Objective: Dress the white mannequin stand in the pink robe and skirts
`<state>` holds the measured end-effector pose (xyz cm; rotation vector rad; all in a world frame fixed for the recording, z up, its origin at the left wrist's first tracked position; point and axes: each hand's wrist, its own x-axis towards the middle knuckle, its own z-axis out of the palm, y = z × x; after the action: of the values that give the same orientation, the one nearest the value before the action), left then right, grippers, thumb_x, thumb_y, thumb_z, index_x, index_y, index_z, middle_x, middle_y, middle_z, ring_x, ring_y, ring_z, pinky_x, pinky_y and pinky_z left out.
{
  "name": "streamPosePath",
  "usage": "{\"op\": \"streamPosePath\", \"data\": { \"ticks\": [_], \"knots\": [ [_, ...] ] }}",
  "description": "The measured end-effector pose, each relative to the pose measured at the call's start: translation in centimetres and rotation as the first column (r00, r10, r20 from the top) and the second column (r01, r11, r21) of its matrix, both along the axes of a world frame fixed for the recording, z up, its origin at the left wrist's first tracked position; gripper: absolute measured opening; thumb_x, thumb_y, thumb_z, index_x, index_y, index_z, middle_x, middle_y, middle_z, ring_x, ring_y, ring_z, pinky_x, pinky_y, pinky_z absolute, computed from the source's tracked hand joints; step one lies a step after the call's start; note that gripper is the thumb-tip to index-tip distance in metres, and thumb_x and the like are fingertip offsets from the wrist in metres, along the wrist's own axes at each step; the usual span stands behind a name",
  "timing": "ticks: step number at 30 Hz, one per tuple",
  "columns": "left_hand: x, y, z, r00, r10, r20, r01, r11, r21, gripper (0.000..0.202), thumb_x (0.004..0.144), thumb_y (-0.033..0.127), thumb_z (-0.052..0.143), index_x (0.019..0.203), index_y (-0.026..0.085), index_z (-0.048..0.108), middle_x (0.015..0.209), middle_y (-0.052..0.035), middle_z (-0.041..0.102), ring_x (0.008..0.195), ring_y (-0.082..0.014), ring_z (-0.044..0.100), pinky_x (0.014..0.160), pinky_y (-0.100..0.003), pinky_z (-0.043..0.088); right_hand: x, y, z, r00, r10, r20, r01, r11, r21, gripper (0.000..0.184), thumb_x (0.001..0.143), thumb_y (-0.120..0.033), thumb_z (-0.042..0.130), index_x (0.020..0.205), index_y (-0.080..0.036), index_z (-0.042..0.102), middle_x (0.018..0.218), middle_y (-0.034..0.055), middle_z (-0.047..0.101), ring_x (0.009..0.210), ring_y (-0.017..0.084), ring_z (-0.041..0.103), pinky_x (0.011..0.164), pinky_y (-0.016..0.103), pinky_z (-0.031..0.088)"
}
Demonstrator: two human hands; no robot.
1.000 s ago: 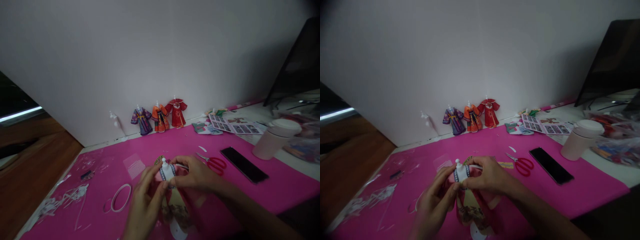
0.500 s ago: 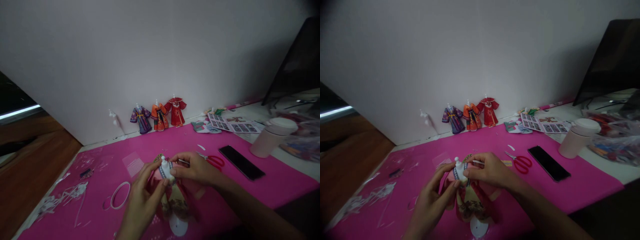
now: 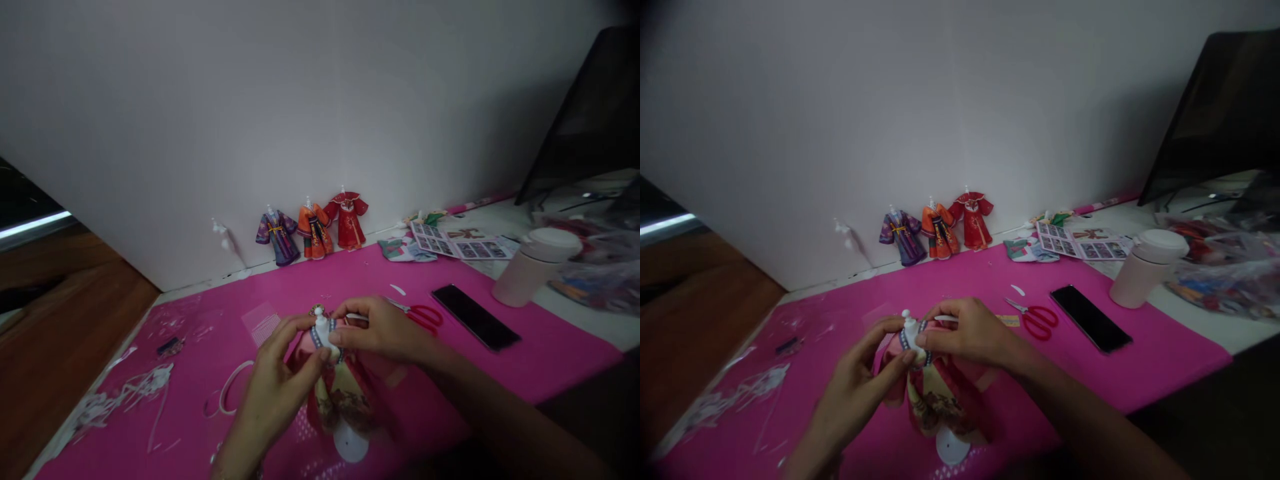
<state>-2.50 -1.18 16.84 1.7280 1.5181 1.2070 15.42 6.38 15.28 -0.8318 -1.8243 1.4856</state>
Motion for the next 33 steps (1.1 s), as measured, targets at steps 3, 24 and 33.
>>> {"op": "streamPosePath", "data": {
  "ticks": [3, 24, 33],
  "knots": [
    [-0.2, 0.0, 0.1, 1.000, -0.004, 0.019, 0.005, 0.999, -0.052, 0.025, 0.079, 0.029, 0.066, 0.104, 0.023, 0.067, 0.100, -0.0047, 0.073, 0.093, -0.0245, 0.069, 0.078, -0.035, 0.057, 0.1, 0.2, -0.2, 1.000, 0.003, 0.016, -0.003, 1.000, 0.029, 0.027, 0.074, -0.034, 0.075, 0.094, -0.017, 0.072, 0.083, 0.0006, 0.070, 0.078, 0.017, 0.065, 0.068, 0.026, 0.050],
    [-0.5, -0.3, -0.2, 0.996, 0.055, -0.076, -0.054, 0.998, 0.007, 0.030, 0.069, 0.030, 0.076, 0.099, 0.027, 0.070, 0.096, -0.0010, 0.073, 0.090, -0.0224, 0.068, 0.078, -0.033, 0.054, 0.5, 0.4, -0.4, 0.998, 0.024, -0.058, -0.025, 1.000, -0.007, 0.031, 0.075, -0.036, 0.073, 0.100, -0.017, 0.074, 0.090, 0.0027, 0.073, 0.080, 0.017, 0.066, 0.073, 0.028, 0.051],
    [-0.6, -0.5, -0.4, 0.998, 0.058, 0.021, -0.057, 0.998, -0.031, 0.034, 0.065, 0.027, 0.079, 0.098, 0.028, 0.071, 0.099, -0.0005, 0.072, 0.093, -0.0227, 0.067, 0.077, -0.030, 0.053, 0.0, 0.5, 1.2, 1.000, 0.009, -0.011, -0.007, 0.993, 0.121, 0.038, 0.074, -0.039, 0.077, 0.107, -0.020, 0.075, 0.087, 0.0012, 0.072, 0.070, 0.013, 0.062, 0.061, 0.023, 0.046]
  ]
}}
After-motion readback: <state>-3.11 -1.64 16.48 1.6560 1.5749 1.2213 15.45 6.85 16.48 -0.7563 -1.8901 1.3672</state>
